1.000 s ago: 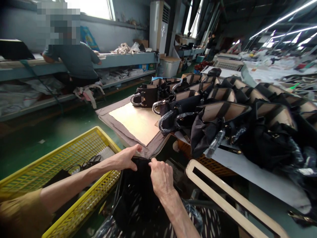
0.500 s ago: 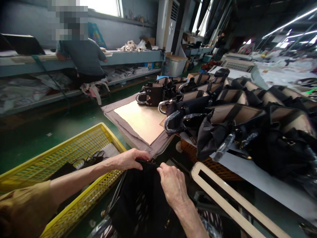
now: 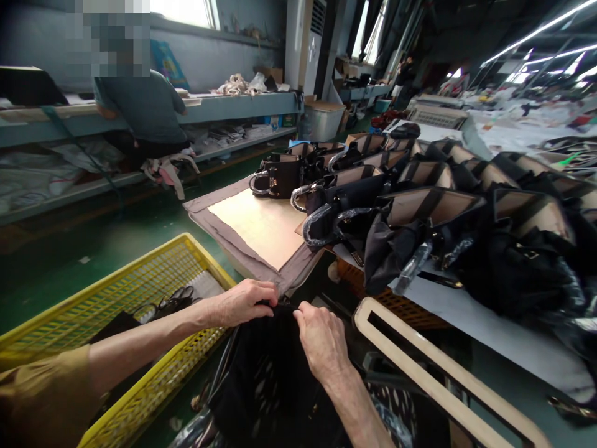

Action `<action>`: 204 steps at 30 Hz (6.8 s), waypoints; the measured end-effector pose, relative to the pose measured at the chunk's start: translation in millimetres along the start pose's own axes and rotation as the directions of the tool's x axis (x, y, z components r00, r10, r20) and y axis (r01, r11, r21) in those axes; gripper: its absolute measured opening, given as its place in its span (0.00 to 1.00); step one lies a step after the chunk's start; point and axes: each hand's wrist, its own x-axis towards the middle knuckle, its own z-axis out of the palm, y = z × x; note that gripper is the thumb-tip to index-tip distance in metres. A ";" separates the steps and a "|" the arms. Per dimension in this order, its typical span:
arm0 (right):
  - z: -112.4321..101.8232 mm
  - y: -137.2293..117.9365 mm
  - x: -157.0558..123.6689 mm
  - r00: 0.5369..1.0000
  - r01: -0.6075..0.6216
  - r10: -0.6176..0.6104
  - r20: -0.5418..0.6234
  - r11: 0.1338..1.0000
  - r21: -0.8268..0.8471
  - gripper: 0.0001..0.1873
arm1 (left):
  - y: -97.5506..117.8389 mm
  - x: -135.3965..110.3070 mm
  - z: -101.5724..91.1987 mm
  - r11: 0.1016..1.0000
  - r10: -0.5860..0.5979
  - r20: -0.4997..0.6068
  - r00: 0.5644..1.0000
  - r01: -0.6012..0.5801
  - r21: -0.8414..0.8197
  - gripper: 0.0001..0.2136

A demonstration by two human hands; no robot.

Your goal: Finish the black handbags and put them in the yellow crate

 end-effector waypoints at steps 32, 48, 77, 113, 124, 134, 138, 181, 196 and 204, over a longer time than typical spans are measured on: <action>0.9 -16.8 13.6 0.996 0.081 -0.081 0.029 0.997 -0.012 0.10 | 8.7 10.5 15.9 0.890 -0.382 -0.059 0.922 0.350 -0.294 0.15; -21.6 -7.7 9.0 0.988 0.134 -0.132 0.076 0.991 -0.027 0.13 | -8.3 -2.4 -3.9 0.719 -0.429 0.226 0.875 0.481 -0.502 0.08; -2.8 -27.0 20.0 0.985 0.174 -0.172 0.032 0.982 -0.073 0.10 | 11.1 -0.1 -1.0 0.840 -0.461 0.107 0.881 0.472 -0.268 0.13; 6.6 31.8 27.3 0.963 0.136 -0.191 0.188 0.953 0.269 0.13 | -49.1 -2.6 3.9 0.832 -0.310 0.248 0.918 0.388 -0.396 0.21; 13.6 30.8 35.0 0.968 0.160 -0.191 0.163 0.969 0.190 0.11 | -61.4 2.1 13.3 0.792 -0.270 0.274 0.923 0.374 -0.482 0.17; 7.5 15.4 37.5 0.980 0.147 -0.161 0.119 0.982 0.114 0.12 | -50.1 0.4 12.6 0.809 -0.246 0.233 0.941 0.332 -0.485 0.15; 7.7 7.4 38.7 0.974 0.180 -0.200 0.110 0.970 0.165 0.10 | -45.6 0.2 12.1 0.818 -0.246 0.202 0.948 0.315 -0.481 0.13; 9.1 -7.9 32.0 0.968 0.181 -0.226 0.109 0.930 0.319 0.15 | -34.1 -30.9 8.9 0.859 -0.356 -0.055 0.933 0.303 -0.412 0.10; 5.9 -23.7 38.9 0.943 0.252 -0.308 0.124 0.908 0.334 0.13 | -24.8 -28.1 18.3 0.890 -0.314 -0.133 0.940 0.243 -0.386 0.11; 7.0 41.7 16.6 0.976 0.039 -0.117 0.187 0.927 0.374 0.12 | -40.6 -35.6 17.6 0.879 -0.344 -0.106 0.933 0.281 -0.384 0.15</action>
